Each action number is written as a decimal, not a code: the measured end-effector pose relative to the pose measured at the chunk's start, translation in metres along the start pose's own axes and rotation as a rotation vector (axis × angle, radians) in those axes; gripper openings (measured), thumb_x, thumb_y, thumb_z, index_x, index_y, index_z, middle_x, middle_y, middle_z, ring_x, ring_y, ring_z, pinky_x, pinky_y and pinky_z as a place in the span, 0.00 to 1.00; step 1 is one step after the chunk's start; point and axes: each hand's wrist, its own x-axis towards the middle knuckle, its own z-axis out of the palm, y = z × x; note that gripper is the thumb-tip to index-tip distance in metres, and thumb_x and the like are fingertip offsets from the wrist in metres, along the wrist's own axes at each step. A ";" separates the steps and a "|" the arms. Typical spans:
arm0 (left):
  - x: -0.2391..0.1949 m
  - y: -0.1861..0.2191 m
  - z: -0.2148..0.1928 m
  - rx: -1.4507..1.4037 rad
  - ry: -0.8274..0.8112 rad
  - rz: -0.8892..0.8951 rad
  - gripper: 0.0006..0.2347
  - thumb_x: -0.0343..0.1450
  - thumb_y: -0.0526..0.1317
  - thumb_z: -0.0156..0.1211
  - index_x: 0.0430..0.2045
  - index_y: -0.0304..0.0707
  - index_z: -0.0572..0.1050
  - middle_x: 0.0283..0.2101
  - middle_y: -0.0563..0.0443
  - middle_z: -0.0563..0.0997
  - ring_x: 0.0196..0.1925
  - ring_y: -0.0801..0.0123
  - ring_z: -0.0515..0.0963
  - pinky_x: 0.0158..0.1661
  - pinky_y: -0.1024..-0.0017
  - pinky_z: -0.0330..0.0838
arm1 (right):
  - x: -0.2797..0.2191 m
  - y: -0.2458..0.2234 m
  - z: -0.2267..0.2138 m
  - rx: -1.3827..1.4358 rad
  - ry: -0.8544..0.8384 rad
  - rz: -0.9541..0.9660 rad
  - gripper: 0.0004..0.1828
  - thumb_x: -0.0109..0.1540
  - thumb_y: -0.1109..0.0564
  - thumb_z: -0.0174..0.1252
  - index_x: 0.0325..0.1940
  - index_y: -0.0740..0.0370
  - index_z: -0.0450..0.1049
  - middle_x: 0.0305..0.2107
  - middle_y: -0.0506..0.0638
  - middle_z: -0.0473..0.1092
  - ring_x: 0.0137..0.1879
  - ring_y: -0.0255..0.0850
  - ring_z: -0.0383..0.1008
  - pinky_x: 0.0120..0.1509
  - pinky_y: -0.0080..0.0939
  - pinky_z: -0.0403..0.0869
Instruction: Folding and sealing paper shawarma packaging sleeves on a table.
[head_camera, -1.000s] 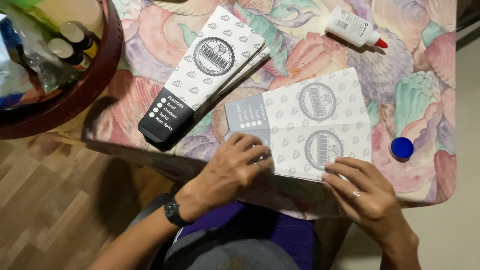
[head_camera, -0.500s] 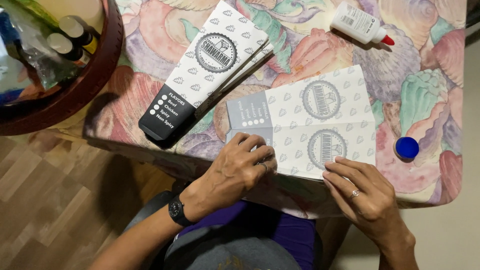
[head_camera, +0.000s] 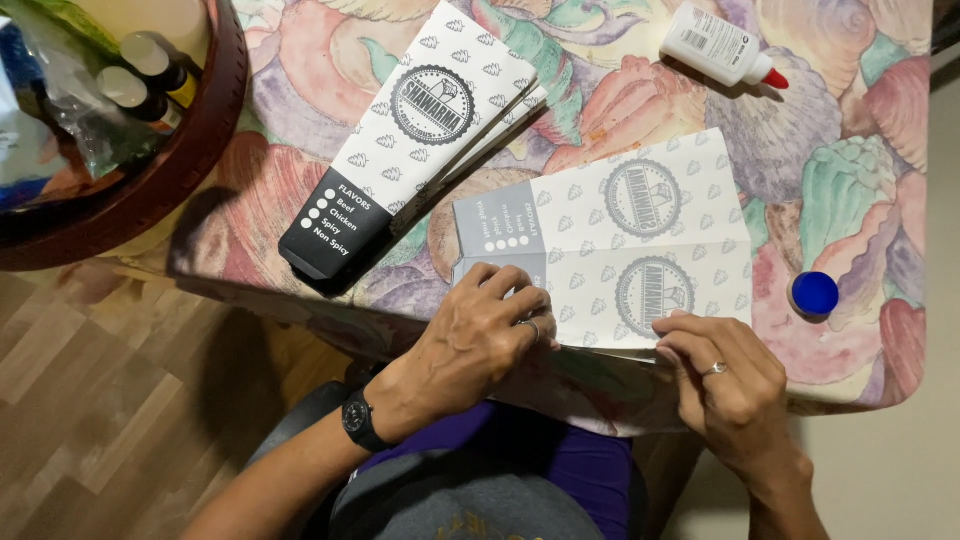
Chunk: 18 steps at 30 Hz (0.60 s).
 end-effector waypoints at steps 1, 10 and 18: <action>0.000 0.000 0.000 0.006 0.000 0.001 0.05 0.74 0.29 0.55 0.30 0.36 0.77 0.39 0.46 0.76 0.42 0.54 0.74 0.39 0.60 0.65 | -0.001 0.001 0.002 -0.004 0.022 0.006 0.02 0.64 0.70 0.60 0.40 0.72 0.73 0.41 0.61 0.77 0.45 0.51 0.78 0.50 0.46 0.76; -0.001 -0.001 0.005 0.029 0.025 -0.020 0.06 0.75 0.31 0.55 0.28 0.37 0.77 0.38 0.48 0.77 0.42 0.55 0.73 0.39 0.60 0.64 | -0.003 0.002 0.005 0.040 0.051 0.060 0.01 0.65 0.69 0.59 0.40 0.70 0.73 0.40 0.59 0.77 0.43 0.48 0.78 0.49 0.43 0.75; 0.000 0.000 0.008 0.053 0.024 -0.039 0.07 0.76 0.32 0.56 0.27 0.36 0.77 0.37 0.48 0.76 0.41 0.56 0.72 0.39 0.61 0.62 | 0.004 -0.004 -0.003 0.138 0.019 0.057 0.04 0.62 0.70 0.61 0.41 0.71 0.74 0.42 0.61 0.77 0.49 0.51 0.78 0.57 0.46 0.77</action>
